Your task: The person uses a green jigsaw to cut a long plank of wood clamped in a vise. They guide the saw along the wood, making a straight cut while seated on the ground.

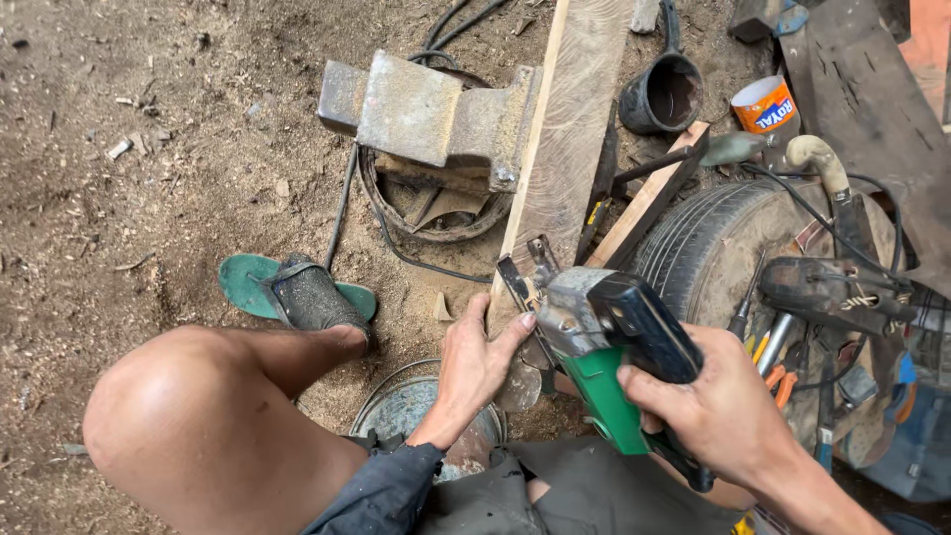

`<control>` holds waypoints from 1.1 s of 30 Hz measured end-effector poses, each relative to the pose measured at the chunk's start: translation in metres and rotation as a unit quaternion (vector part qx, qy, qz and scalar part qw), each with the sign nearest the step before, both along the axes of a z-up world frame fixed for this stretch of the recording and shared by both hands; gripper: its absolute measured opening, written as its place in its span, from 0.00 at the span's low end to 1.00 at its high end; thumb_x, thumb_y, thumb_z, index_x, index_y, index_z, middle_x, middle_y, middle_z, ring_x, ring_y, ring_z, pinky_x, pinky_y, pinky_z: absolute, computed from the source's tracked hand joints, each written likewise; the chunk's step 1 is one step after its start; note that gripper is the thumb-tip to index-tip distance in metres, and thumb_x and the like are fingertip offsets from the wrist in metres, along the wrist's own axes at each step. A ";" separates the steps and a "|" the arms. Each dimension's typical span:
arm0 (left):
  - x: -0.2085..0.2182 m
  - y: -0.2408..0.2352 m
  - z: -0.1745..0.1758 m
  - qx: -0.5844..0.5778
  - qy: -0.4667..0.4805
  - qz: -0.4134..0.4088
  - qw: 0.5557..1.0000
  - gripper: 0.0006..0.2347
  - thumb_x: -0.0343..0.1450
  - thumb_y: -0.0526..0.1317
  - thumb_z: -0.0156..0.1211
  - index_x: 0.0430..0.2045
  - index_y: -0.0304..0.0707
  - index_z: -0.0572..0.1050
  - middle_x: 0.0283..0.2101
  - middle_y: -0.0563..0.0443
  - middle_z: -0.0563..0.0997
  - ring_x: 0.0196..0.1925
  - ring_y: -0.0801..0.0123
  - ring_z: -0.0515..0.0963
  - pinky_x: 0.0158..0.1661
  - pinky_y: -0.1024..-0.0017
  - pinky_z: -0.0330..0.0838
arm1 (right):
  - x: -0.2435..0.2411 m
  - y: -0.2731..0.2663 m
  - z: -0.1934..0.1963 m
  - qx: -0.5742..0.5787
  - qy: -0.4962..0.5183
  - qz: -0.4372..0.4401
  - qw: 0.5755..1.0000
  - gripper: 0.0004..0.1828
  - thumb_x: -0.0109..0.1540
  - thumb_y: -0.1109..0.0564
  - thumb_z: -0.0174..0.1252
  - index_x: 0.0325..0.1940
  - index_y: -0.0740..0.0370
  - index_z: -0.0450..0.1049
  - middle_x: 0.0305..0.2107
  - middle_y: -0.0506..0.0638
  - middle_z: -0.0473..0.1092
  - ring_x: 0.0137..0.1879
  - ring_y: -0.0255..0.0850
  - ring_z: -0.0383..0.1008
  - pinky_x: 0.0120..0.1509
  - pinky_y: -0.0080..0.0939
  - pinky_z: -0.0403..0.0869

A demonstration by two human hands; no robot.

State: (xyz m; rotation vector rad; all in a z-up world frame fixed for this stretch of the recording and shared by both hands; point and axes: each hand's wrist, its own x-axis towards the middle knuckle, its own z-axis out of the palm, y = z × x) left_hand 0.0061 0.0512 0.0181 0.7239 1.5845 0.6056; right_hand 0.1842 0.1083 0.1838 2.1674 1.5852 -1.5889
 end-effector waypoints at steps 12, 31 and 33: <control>0.001 -0.001 -0.001 0.053 -0.003 0.022 0.998 0.23 0.65 0.53 0.65 0.45 0.32 0.75 0.24 0.34 0.80 0.28 0.50 0.81 0.36 0.54 0.72 | 0.010 0.007 -0.002 -0.019 0.000 0.008 1.000 0.09 0.54 0.57 0.65 0.31 0.66 0.77 0.14 0.50 0.72 0.20 0.35 0.71 0.25 0.38 0.71; 0.013 -0.005 -0.008 0.093 0.044 0.003 0.995 0.24 0.69 0.53 0.62 0.43 0.27 0.68 0.30 0.27 0.78 0.33 0.36 0.81 0.36 0.47 0.72 | 0.032 0.021 -0.008 0.029 0.032 0.137 0.990 0.09 0.53 0.57 0.66 0.29 0.66 0.78 0.17 0.44 0.71 0.27 0.29 0.63 0.29 0.36 0.70; 0.013 -0.005 -0.009 0.092 0.058 -0.008 0.994 0.24 0.69 0.53 0.62 0.42 0.26 0.68 0.30 0.27 0.78 0.33 0.36 0.81 0.36 0.47 0.73 | 0.032 0.025 -0.007 0.003 0.011 0.127 0.992 0.09 0.52 0.57 0.66 0.27 0.66 0.78 0.15 0.46 0.71 0.26 0.30 0.64 0.28 0.37 0.70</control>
